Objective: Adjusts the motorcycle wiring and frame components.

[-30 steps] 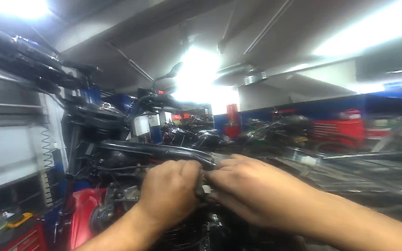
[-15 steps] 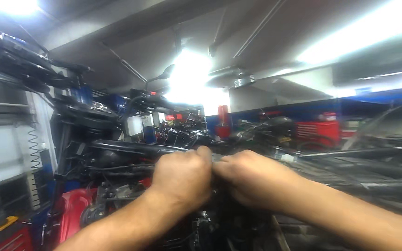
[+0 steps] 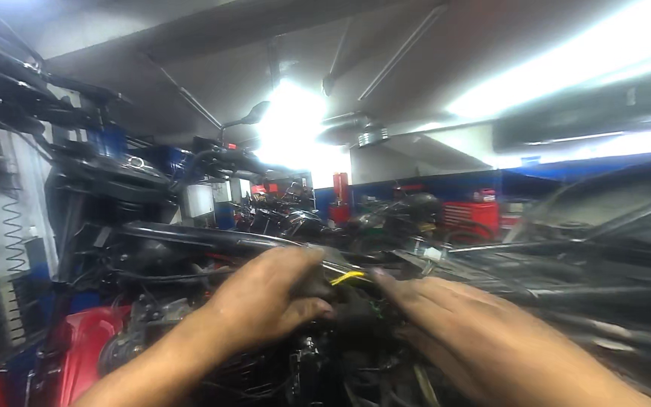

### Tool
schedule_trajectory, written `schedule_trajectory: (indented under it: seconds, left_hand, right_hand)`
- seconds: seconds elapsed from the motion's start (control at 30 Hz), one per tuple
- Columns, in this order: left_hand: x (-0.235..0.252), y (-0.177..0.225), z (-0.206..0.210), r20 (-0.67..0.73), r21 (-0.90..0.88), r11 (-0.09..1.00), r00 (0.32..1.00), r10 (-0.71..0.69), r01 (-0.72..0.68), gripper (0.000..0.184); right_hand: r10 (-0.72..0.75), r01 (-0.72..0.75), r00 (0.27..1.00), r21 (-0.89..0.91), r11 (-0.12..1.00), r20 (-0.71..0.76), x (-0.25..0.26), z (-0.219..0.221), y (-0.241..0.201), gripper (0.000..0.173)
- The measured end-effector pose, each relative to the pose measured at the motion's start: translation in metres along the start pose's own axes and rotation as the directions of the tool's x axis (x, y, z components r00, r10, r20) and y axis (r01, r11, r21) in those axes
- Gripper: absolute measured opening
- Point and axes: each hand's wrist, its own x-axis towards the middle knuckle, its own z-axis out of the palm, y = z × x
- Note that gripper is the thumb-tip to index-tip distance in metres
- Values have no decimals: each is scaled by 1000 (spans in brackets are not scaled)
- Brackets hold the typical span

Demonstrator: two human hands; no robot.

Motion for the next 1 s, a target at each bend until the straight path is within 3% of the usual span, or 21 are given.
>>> schedule_trajectory:
  seconds: [0.07,0.13,0.23,0.4,0.53,0.63,0.7,0.8,0.87,1.0]
  left_hand:
    - [-5,-1,10,84,83,991,991,99,-106,51]
    - [-7,-2,21,154,148,982,983,96,-119,48]
    - [-7,-12,36,6,268,946,982,190,-185,38]
    - [9,-23,55,-196,323,900,910,365,-291,22]
    - [11,-27,70,-320,278,915,870,376,-293,19]
    - [5,-24,74,-430,163,946,843,323,-279,21]
    - [-1,-23,65,-397,143,929,841,369,-340,25]
    - [-20,-26,32,-174,226,871,862,476,-436,25]
    - [-31,-37,11,-71,280,869,894,443,-408,25]
    - [-28,-52,17,-83,297,865,892,444,-404,17]
  right_hand:
    - [-16,21,996,-58,998,83,2,2,-4,45]
    - [-7,25,989,-121,992,149,5,5,-9,38]
    - [20,11,986,-184,983,165,9,9,-11,31]
    - [84,-96,994,-205,974,-66,-2,15,-21,24]
    - [248,-231,967,-194,953,66,-13,-4,-48,32]
    - [259,-248,956,-95,964,136,-16,-6,-48,37]
    - [244,-232,961,-106,967,131,-15,-3,-46,38]
    - [272,-246,953,-182,952,132,-15,-6,-52,37]
    - [280,-246,952,-237,940,123,-15,-6,-54,35]
    - [268,-237,958,-242,941,104,-13,-2,-54,35]
